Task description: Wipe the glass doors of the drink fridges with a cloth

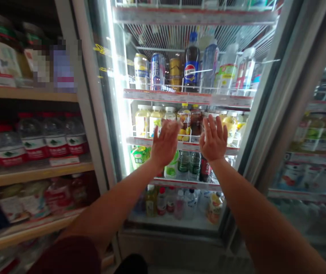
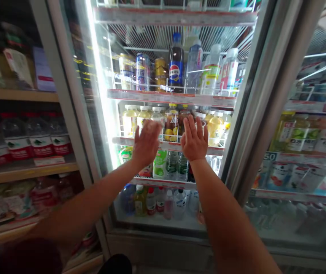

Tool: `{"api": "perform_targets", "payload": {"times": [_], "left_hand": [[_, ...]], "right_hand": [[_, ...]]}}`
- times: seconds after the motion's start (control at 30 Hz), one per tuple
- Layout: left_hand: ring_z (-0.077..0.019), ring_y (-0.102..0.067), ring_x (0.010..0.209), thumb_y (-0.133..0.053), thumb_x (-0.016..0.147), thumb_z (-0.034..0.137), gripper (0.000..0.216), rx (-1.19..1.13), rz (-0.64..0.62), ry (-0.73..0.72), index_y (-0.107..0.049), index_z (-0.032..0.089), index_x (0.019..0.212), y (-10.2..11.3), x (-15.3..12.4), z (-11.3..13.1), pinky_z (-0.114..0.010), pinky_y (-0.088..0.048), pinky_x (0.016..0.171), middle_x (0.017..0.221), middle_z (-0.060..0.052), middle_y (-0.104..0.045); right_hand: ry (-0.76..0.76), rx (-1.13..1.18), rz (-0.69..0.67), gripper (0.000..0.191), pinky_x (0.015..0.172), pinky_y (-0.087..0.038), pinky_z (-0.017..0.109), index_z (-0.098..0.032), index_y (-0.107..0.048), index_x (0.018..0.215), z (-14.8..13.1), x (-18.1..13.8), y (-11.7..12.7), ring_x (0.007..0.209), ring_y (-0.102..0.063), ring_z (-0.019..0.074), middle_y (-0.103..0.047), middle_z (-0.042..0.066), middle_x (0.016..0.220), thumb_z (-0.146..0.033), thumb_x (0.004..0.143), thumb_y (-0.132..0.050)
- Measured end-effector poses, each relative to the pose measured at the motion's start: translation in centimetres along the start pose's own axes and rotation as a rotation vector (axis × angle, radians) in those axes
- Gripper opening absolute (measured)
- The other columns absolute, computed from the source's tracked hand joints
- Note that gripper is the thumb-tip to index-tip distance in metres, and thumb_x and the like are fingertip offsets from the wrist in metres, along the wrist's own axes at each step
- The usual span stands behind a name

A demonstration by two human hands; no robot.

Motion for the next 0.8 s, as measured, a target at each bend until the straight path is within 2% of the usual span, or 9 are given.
{"api": "perform_targets", "payload": {"times": [0.1, 0.17, 0.23, 0.37, 0.47, 0.53, 0.67, 0.73, 0.8], "left_hand": [[-0.0195, -0.014, 0.16, -0.049, 0.098, 0.016, 0.064, -0.02, -0.083, -0.434, -0.038, 0.027, 0.159, -1.4, -6.0, 4.1, -0.047, 0.001, 0.133, 0.165, -0.002, -0.037], [-0.0152, -0.015, 0.159, -0.048, 0.098, 0.013, 0.063, -0.011, -0.116, -0.533, -0.04, 0.029, 0.158, -1.1, -6.8, 3.5, -0.046, 0.004, 0.133, 0.164, 0.002, -0.038], [-0.0135, -0.015, 0.159, -0.046, 0.1, 0.016, 0.061, 0.027, -0.098, -0.386, -0.038, 0.029, 0.159, 0.1, -4.6, 0.0, -0.044, 0.008, 0.133, 0.164, 0.003, -0.039], [-0.0206, -0.016, 0.159, -0.034, 0.107, 0.027, 0.057, 0.102, 0.046, 0.119, -0.029, 0.014, 0.161, 2.8, 0.4, -8.1, -0.046, 0.011, 0.131, 0.168, -0.007, -0.032], [-0.027, -0.014, 0.16, -0.031, 0.107, 0.028, 0.057, 0.111, 0.074, 0.274, -0.031, 0.006, 0.16, 3.0, -1.8, -8.3, -0.057, 0.0, 0.133, 0.168, -0.015, -0.03], [-0.0268, -0.009, 0.16, -0.038, 0.105, 0.025, 0.056, 0.092, 0.027, 0.159, -0.036, 0.008, 0.159, 2.0, -5.3, -5.6, -0.055, -0.006, 0.133, 0.166, -0.015, -0.033], [-0.0176, -0.012, 0.159, -0.044, 0.1, 0.017, 0.058, 0.007, -0.156, -0.388, -0.042, 0.026, 0.157, 0.5, -10.1, -0.6, -0.047, 0.002, 0.134, 0.159, 0.0, -0.046], [-0.0157, -0.016, 0.158, -0.043, 0.099, 0.017, 0.063, 0.011, -0.173, -0.401, -0.034, 0.029, 0.161, 0.9, -8.6, -2.2, -0.047, 0.008, 0.133, 0.16, 0.001, -0.045], [-0.0153, -0.014, 0.159, -0.041, 0.1, 0.021, 0.066, 0.047, -0.112, -0.173, -0.025, 0.03, 0.164, 2.0, -5.0, -6.1, -0.045, 0.012, 0.132, 0.163, -0.001, -0.038]], "right_hand": [[-0.005, 0.008, -0.012, 0.058, 0.127, -0.025, 0.056, -0.021, -0.043, 0.158, 0.0, 0.0, 0.0, 0.157, -0.03, 0.0306, -0.044, 0.009, 0.163, -0.027, 0.1, -0.04], [0.001, 0.015, -0.002, 0.059, 0.127, -0.025, 0.056, -0.022, -0.041, 0.158, 0.0, 0.1, 0.0, 0.157, -0.03, 0.0302, -0.045, 0.008, 0.163, -0.027, 0.1, -0.039], [0.006, 0.024, 0.014, 0.059, 0.127, -0.026, 0.057, -0.023, -0.039, 0.159, 0.0, 0.0, 0.1, 0.156, -0.031, 0.0297, -0.045, 0.007, 0.163, -0.027, 0.101, -0.039], [0.006, 0.036, 0.015, 0.059, 0.127, -0.026, 0.056, -0.025, -0.037, 0.16, 0.0, 0.0, 0.1, 0.156, -0.031, 0.0292, -0.045, 0.006, 0.163, -0.028, 0.101, -0.038], [-0.004, 0.047, 0.0, 0.06, 0.127, -0.026, 0.057, -0.025, -0.036, 0.161, 0.0, 0.0, 0.1, 0.157, -0.03, 0.0296, -0.044, 0.006, 0.163, -0.028, 0.101, -0.038], [-0.008, 0.049, -0.012, 0.06, 0.127, -0.025, 0.058, -0.025, -0.035, 0.161, 0.0, 0.0, 0.1, 0.157, -0.03, 0.0296, -0.044, 0.006, 0.164, -0.027, 0.101, -0.038], [-0.001, 0.054, -0.03, 0.062, 0.128, -0.024, 0.058, -0.025, -0.031, 0.163, 0.0, 0.1, 0.2, 0.158, -0.028, 0.0298, -0.042, 0.007, 0.165, -0.026, 0.101, -0.037], [-0.004, 0.054, -0.03, 0.063, 0.127, -0.025, 0.058, -0.026, -0.029, 0.163, 0.0, 0.1, 0.2, 0.157, -0.028, 0.0305, -0.042, 0.006, 0.164, -0.026, 0.101, -0.037], [-0.006, 0.053, -0.029, 0.063, 0.127, -0.026, 0.058, -0.027, -0.029, 0.163, 0.0, 0.1, 0.2, 0.157, -0.029, 0.0306, -0.043, 0.006, 0.164, -0.027, 0.101, -0.037]]}}
Point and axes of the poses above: each hand's wrist, its own x-axis towards the middle knuckle, its own y-axis out of the back of the hand, z = x × y, the point moved 4 cm from there along x, towards the middle knuckle
